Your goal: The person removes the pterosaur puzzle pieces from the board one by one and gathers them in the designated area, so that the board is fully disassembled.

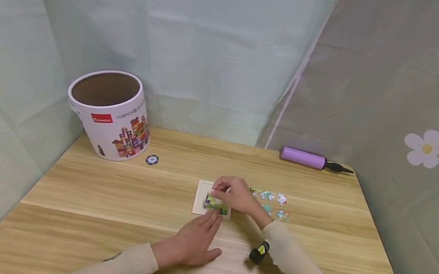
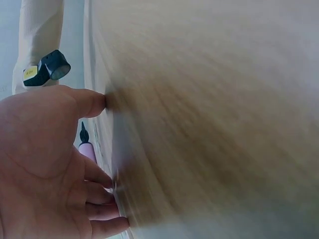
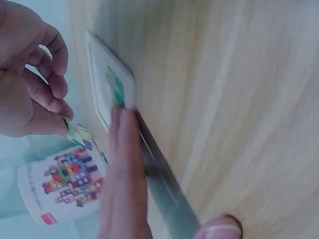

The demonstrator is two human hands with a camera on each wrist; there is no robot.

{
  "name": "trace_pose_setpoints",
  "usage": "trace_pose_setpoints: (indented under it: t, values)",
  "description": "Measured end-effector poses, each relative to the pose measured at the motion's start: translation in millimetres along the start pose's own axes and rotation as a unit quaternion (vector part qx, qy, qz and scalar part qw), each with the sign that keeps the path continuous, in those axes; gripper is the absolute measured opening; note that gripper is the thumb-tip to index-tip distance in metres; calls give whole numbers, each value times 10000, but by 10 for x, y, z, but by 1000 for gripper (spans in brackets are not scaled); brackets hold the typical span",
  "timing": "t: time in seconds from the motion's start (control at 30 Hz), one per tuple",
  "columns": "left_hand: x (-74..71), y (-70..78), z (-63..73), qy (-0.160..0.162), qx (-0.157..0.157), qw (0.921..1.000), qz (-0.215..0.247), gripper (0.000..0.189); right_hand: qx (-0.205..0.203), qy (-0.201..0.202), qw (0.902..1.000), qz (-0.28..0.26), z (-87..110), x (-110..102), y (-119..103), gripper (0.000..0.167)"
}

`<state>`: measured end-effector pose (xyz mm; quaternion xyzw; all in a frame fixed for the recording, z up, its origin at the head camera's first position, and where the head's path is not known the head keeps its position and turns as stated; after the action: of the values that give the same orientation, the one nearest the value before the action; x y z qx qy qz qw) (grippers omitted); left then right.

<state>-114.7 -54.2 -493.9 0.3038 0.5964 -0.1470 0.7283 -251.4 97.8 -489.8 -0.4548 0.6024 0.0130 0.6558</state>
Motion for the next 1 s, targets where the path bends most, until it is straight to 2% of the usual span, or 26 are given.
trace_pose_setpoints:
  t: [0.3, 0.5, 0.7, 1.0]
  values:
    - [-11, -5, -17, -34, -115, 9999, -65, 80, 146, 366, 9991, 151, 281, -287, 201, 6]
    - [9, -8, -21, -41, -199, 9997, -135, 82, 344, 407, 9983, 224, 554, -414, 341, 4]
    - [30, -12, -21, 103, -222, 9994, -257, 82, 582, 370, 9969, 378, 776, -490, 425, 4]
    - [53, -15, -43, 144, -192, 9995, -220, 82, 436, 460, 9966, 517, 977, -510, 517, 6]
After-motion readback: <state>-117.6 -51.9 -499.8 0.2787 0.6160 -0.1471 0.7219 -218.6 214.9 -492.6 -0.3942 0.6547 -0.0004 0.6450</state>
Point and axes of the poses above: each hand's wrist, its own z-axis away from the middle knuckle, its own x-axis out of the palm, y = z × x, the point moved 1 cm from there along -z, towards the middle knuckle, and after that the axes turned 12 degrees about z, right-handed, at the moved point
